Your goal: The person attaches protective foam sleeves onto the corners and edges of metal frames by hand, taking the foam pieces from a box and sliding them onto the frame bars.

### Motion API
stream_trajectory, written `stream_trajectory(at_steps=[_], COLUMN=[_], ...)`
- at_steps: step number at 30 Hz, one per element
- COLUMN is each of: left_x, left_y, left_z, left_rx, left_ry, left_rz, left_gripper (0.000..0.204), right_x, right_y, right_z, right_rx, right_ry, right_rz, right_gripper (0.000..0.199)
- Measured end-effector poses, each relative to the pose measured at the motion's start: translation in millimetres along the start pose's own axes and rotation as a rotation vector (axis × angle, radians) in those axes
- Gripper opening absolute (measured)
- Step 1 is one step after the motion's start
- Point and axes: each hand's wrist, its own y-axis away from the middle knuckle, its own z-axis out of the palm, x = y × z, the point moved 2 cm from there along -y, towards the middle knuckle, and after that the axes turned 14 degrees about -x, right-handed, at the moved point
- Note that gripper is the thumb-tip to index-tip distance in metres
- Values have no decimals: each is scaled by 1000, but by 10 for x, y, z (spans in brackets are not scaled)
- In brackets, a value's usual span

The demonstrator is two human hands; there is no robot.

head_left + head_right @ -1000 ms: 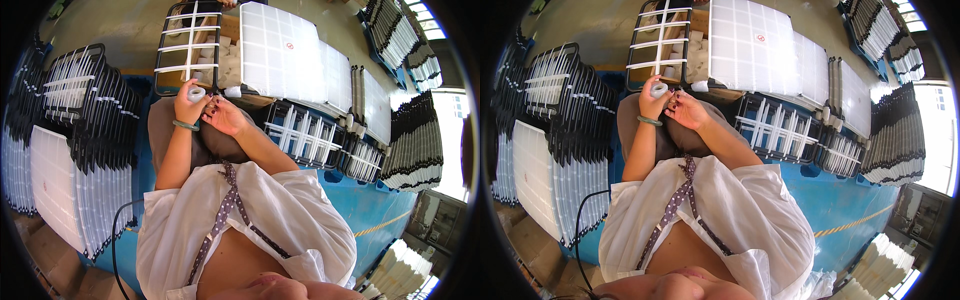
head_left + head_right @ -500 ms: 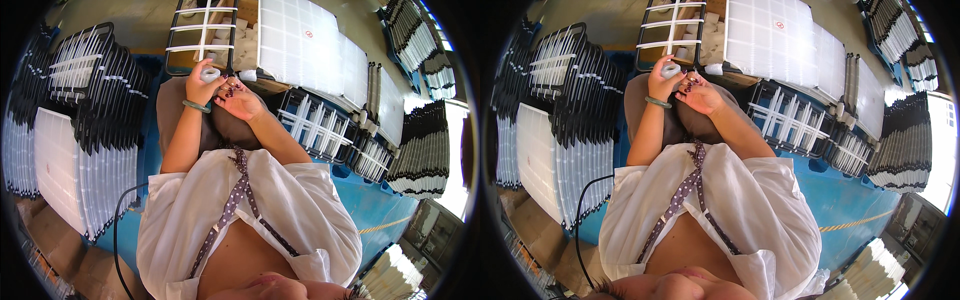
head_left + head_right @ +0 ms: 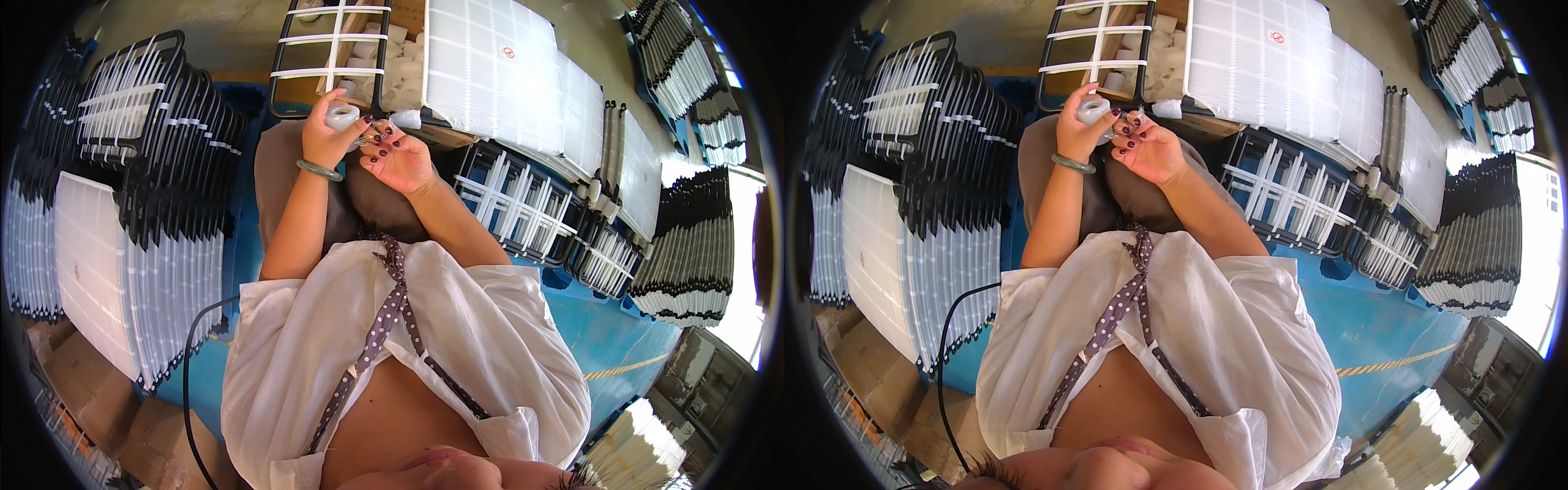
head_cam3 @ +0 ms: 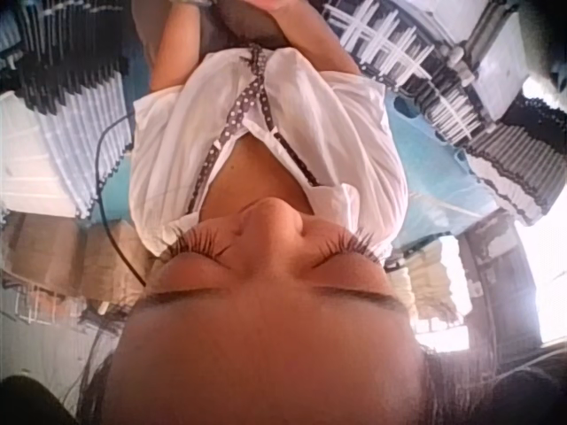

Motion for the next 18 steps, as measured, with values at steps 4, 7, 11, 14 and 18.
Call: stream_trajectory(at_steps=[4,7,11,14,18], left_x=[-19,-15,-6,-30,-15], left_y=[9,7,7,9,18], left_z=[-23,-45,-63,-98,-110], left_rx=[-11,-7,9,3,-3], left_ry=[139,183,212,198,201], left_rz=[2,-35,-32,-20,-5], left_gripper=[55,56,57,58,59], right_x=[17,26,34,51,45], right_y=[-4,-9,-1,-20,-23], right_z=[-4,-28,-102,-59,-40], right_rx=[42,59,62,60,74], right_ry=[21,37,49,79,121], right_rz=[-24,-39,-60,-109,-109], right_gripper=[20,19,17,15,15])
